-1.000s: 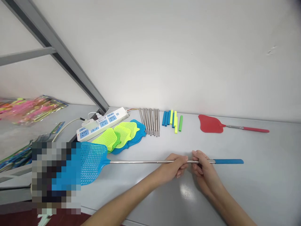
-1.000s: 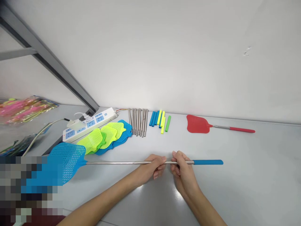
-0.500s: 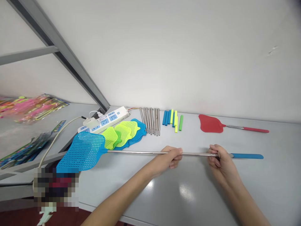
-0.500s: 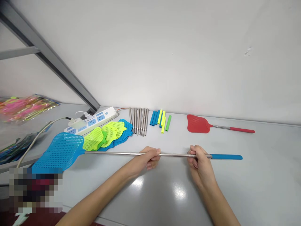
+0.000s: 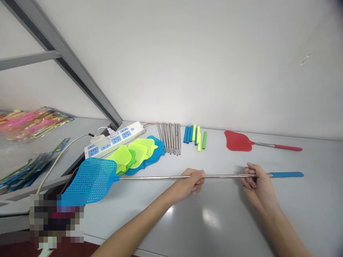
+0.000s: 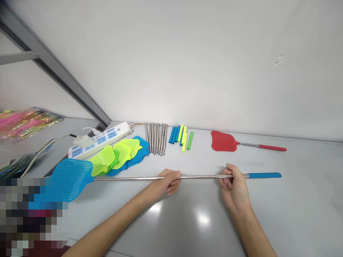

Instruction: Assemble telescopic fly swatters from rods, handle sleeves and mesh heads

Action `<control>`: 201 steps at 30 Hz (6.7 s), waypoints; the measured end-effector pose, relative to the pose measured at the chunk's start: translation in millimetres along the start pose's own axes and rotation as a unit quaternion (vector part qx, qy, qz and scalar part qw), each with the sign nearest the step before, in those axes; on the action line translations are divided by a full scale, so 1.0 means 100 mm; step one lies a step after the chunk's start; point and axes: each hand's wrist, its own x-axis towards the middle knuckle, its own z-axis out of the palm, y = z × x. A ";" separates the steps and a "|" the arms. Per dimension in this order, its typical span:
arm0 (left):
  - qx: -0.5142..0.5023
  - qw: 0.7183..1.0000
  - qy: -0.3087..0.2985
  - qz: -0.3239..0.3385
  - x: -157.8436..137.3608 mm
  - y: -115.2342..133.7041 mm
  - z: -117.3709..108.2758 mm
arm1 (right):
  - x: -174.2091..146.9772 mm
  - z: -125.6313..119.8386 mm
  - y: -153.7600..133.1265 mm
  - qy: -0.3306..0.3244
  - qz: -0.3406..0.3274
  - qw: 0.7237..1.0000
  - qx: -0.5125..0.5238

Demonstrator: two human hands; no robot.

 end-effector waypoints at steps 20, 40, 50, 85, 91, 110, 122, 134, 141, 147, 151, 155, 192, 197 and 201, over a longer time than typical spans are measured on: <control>0.083 0.996 0.011 -0.017 0.06 -0.19 0.13 | -0.39 0.29 0.46 -0.176 0.119 0.973 -0.087; 0.049 0.999 0.003 -0.013 0.03 -0.13 0.12 | -0.31 0.21 0.37 -0.119 0.089 0.983 -0.106; 0.099 0.994 0.049 -0.002 0.01 -0.01 0.05 | -0.26 0.21 0.25 -0.031 0.080 0.994 -0.070; 0.133 0.991 0.000 0.008 -0.10 0.27 -0.03 | -0.10 0.09 -0.03 -0.042 0.004 0.999 -0.022; 0.096 0.995 -0.003 0.013 -0.08 0.23 -0.02 | -0.09 0.07 0.00 -0.032 -0.007 0.999 -0.028; 0.117 0.990 0.081 0.021 0.00 0.01 -0.04 | -0.13 0.14 0.16 -0.037 0.050 0.998 -0.013; 0.119 0.990 0.077 0.015 0.01 -0.07 -0.02 | -0.22 0.21 0.28 -0.062 0.080 0.994 -0.042; 0.158 0.985 0.075 0.002 0.00 -0.07 0.01 | -0.25 0.22 0.26 -0.090 0.091 0.990 -0.057; 0.159 0.987 0.037 -0.004 -0.02 -0.09 0.02 | -0.30 0.25 0.31 -0.119 0.105 0.986 -0.051; 0.076 0.996 -0.018 -0.044 -0.05 -0.05 0.08 | -0.22 0.21 0.31 -0.090 0.096 0.990 -0.056; 0.005 0.998 -0.029 -0.061 -0.05 -0.06 0.13 | -0.13 0.18 0.27 -0.026 0.089 0.994 -0.048; -0.036 0.995 -0.029 -0.086 -0.06 0.00 0.10 | -0.08 0.13 0.23 -0.023 0.088 0.994 -0.053; 0.191 0.979 0.065 -0.026 -0.08 0.15 -0.05 | -0.16 0.15 0.19 -0.075 0.056 0.995 -0.024; 0.148 0.988 0.045 -0.015 -0.07 0.14 -0.03 | -0.13 0.12 0.18 -0.081 0.029 0.996 0.002; 0.088 0.996 0.023 -0.020 -0.07 0.14 -0.02 | -0.06 0.06 0.12 -0.026 -0.006 0.999 0.032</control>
